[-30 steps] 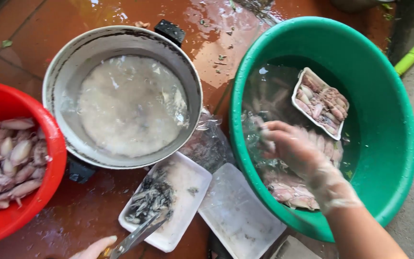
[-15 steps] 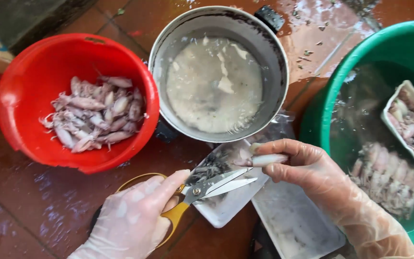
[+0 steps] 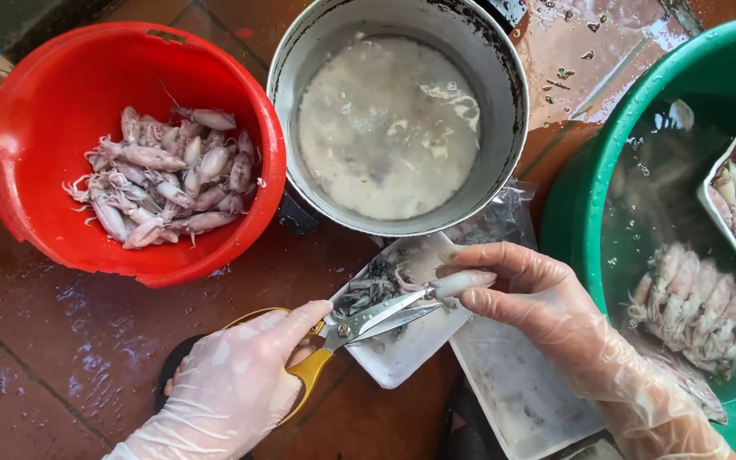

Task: Cleaning and sorting small squids by cutting them open with scissors and removing internal parts.

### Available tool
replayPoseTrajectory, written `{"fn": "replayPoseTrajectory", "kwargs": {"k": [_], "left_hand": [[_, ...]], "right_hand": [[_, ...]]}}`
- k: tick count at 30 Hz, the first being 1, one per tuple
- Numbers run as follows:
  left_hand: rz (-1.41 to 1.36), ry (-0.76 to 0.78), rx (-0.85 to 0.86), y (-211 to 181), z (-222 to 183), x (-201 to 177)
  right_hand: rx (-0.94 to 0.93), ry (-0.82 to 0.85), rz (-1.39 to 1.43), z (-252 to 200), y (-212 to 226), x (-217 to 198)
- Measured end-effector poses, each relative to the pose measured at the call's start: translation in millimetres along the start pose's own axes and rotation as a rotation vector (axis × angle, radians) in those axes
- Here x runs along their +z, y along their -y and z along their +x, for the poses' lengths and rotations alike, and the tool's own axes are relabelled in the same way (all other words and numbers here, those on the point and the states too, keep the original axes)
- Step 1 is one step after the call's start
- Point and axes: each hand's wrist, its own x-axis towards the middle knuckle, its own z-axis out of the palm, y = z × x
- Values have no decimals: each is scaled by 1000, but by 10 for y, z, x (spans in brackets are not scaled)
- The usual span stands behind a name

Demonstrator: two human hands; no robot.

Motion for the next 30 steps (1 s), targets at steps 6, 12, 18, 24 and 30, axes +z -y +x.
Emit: {"fn": "replayPoseTrajectory", "kwargs": {"k": [6, 12, 18, 24, 30], "left_hand": [[-241, 74, -1, -121, 7, -76], [-223, 354, -173, -239, 8, -220], [-423, 331, 3, -120, 57, -75], [-365, 321, 101, -9, 113, 102], [-425, 442, 11, -255, 28, -195]], "right_hand": [[16, 21, 32, 37, -108, -58], [43, 27, -128, -52, 64, -54], [-22, 98, -159, -99, 158, -55], [-71, 177, -466, -56, 19, -21], [-60, 266, -526, -97, 40, 142]]}}
